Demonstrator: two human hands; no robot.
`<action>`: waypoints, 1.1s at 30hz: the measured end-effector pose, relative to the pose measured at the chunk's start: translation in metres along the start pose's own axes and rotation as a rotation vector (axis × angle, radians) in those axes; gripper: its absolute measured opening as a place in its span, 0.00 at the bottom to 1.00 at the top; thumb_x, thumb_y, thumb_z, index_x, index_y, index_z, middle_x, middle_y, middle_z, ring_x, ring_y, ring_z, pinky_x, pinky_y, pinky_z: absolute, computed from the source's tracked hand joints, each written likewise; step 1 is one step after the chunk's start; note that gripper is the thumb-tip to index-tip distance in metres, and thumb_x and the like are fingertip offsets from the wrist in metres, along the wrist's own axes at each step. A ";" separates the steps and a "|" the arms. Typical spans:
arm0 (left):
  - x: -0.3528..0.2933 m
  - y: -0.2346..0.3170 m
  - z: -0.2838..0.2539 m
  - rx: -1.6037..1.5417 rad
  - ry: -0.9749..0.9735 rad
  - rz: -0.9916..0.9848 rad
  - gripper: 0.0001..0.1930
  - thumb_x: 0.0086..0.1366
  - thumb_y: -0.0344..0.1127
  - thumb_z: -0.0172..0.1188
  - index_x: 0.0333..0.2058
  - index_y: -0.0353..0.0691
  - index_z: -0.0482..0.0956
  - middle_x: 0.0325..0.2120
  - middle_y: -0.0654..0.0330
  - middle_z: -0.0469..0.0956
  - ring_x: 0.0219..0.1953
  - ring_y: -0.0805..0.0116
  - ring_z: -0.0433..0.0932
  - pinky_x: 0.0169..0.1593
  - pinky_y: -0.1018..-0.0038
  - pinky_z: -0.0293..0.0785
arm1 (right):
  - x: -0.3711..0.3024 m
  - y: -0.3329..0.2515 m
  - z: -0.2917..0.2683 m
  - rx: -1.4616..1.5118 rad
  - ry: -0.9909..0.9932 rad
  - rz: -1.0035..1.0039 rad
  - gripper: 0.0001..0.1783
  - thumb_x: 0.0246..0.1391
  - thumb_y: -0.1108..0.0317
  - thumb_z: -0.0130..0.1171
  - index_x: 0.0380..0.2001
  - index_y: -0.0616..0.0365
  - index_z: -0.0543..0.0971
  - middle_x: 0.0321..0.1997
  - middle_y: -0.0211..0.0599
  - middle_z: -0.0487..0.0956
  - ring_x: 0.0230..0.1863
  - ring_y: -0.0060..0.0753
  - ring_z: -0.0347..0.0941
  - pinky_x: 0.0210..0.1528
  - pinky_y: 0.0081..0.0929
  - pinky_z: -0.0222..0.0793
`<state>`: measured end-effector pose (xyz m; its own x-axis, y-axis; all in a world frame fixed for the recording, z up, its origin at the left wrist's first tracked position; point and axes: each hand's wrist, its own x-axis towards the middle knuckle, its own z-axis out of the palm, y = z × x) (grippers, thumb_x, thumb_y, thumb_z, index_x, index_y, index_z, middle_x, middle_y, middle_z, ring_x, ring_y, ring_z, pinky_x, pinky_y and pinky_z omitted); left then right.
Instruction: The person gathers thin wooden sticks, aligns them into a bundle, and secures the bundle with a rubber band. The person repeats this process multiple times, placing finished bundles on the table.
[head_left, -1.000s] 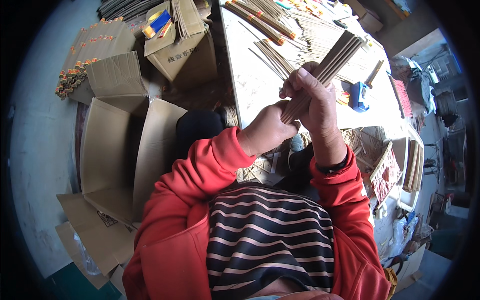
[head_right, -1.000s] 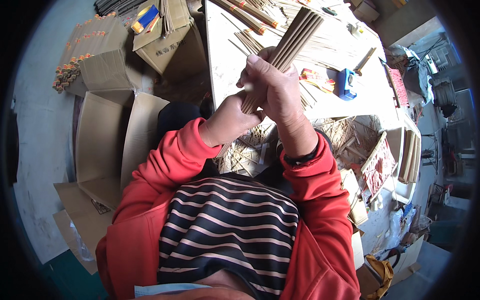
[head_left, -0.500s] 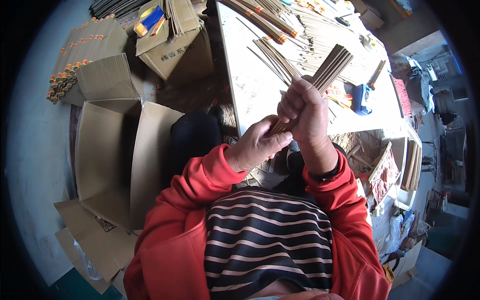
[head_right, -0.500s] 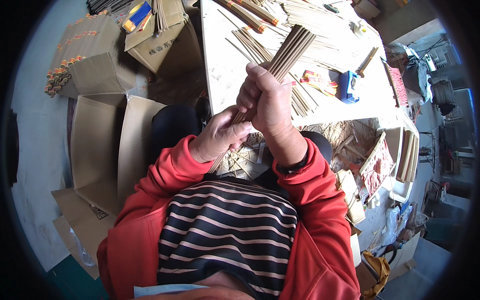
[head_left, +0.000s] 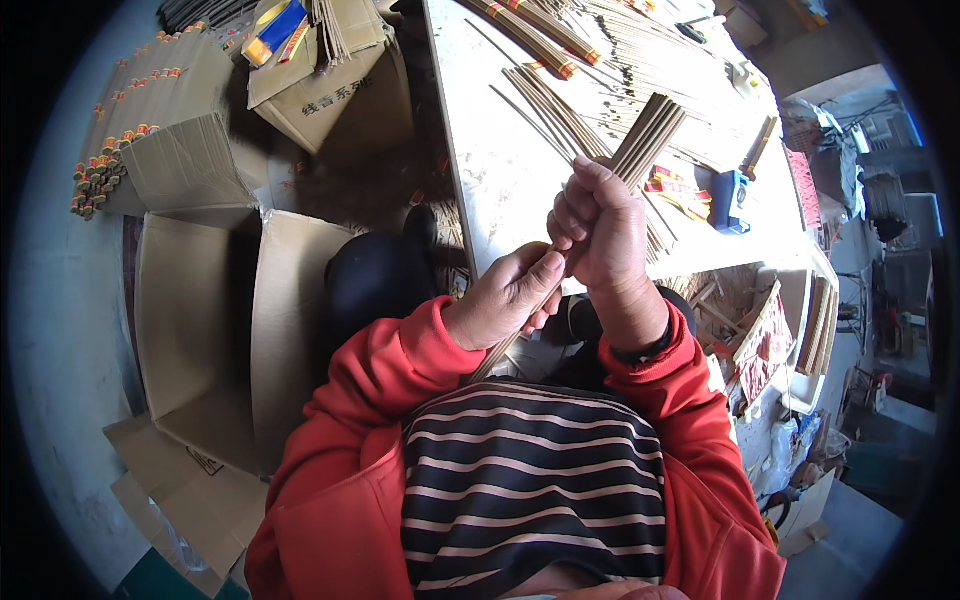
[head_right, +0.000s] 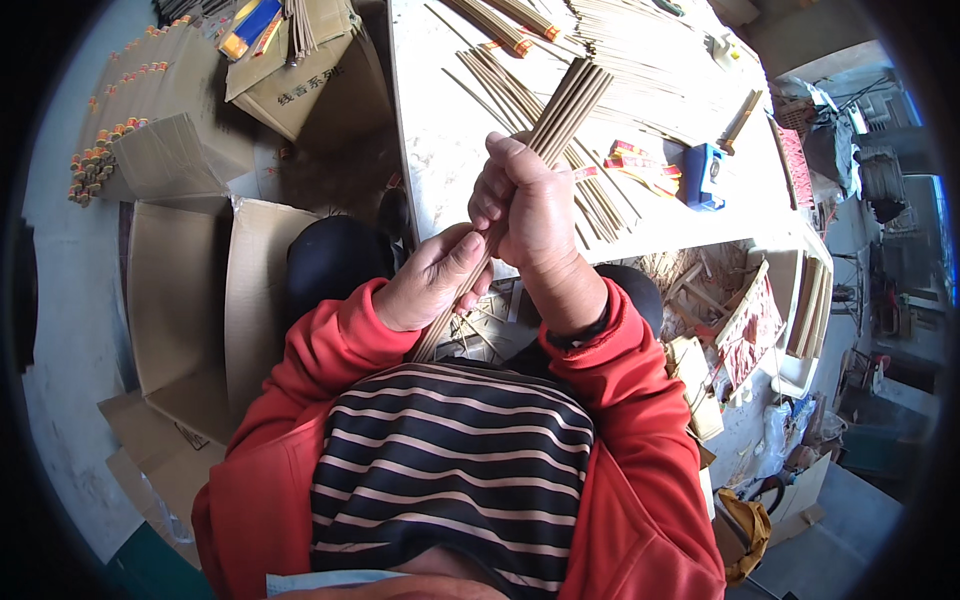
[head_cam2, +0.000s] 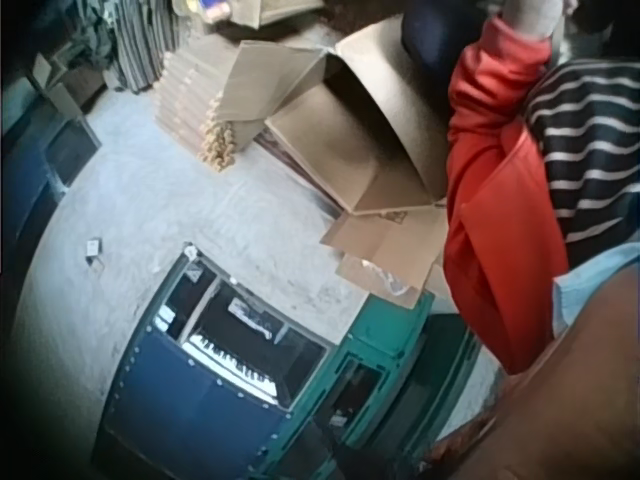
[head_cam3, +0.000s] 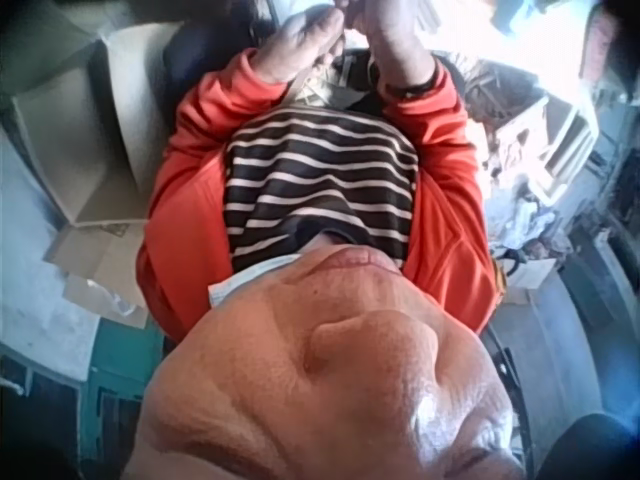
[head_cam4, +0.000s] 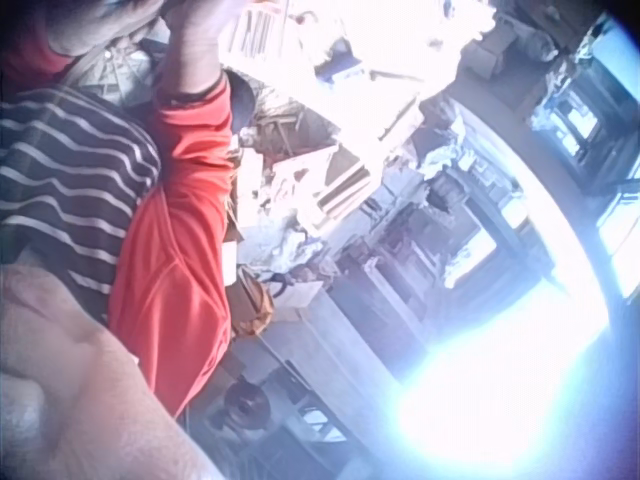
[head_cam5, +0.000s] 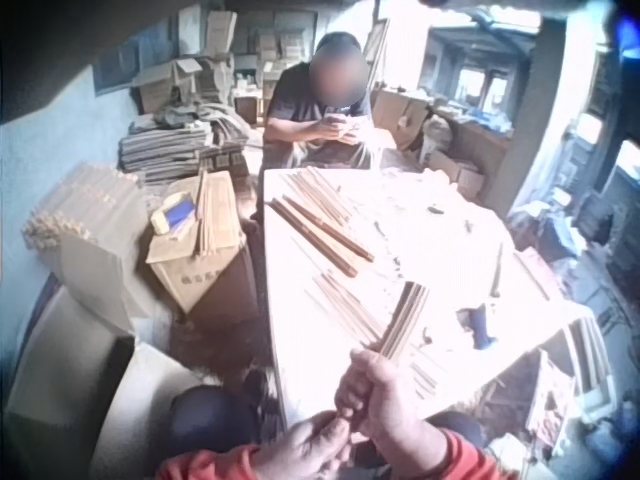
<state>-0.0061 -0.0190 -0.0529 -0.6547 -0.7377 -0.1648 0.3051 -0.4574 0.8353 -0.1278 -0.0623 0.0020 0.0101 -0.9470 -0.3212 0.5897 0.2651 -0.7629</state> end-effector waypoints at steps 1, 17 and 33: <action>-0.001 0.002 0.001 0.000 0.015 0.000 0.19 0.67 0.51 0.39 0.34 0.38 0.63 0.18 0.64 0.66 0.17 0.81 0.63 0.20 0.86 0.60 | 0.001 0.000 0.000 0.001 -0.007 0.002 0.16 0.52 0.66 0.47 0.14 0.50 0.58 0.11 0.23 0.54 0.09 0.18 0.49 0.11 0.19 0.49; -0.002 0.006 0.001 -0.089 0.152 0.122 0.20 0.66 0.53 0.39 0.28 0.40 0.64 0.16 0.66 0.65 0.14 0.82 0.62 0.16 0.86 0.60 | 0.036 -0.034 -0.013 -0.189 -0.283 -0.302 0.24 0.57 0.52 0.48 0.43 0.66 0.69 0.37 0.43 0.75 0.39 0.31 0.71 0.40 0.28 0.68; -0.006 0.024 -0.003 -0.025 0.261 0.145 0.18 0.67 0.50 0.39 0.31 0.39 0.66 0.16 0.67 0.65 0.14 0.83 0.62 0.17 0.86 0.60 | 0.025 -0.026 -0.088 -1.467 -0.112 -0.764 0.06 0.46 0.68 0.61 0.28 0.56 0.78 0.29 0.33 0.77 0.35 0.29 0.71 0.39 0.25 0.65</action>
<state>0.0070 -0.0265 -0.0336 -0.4044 -0.8973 -0.1769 0.4017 -0.3480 0.8471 -0.2144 -0.0770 -0.0356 0.1879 -0.9207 0.3421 -0.7273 -0.3645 -0.5815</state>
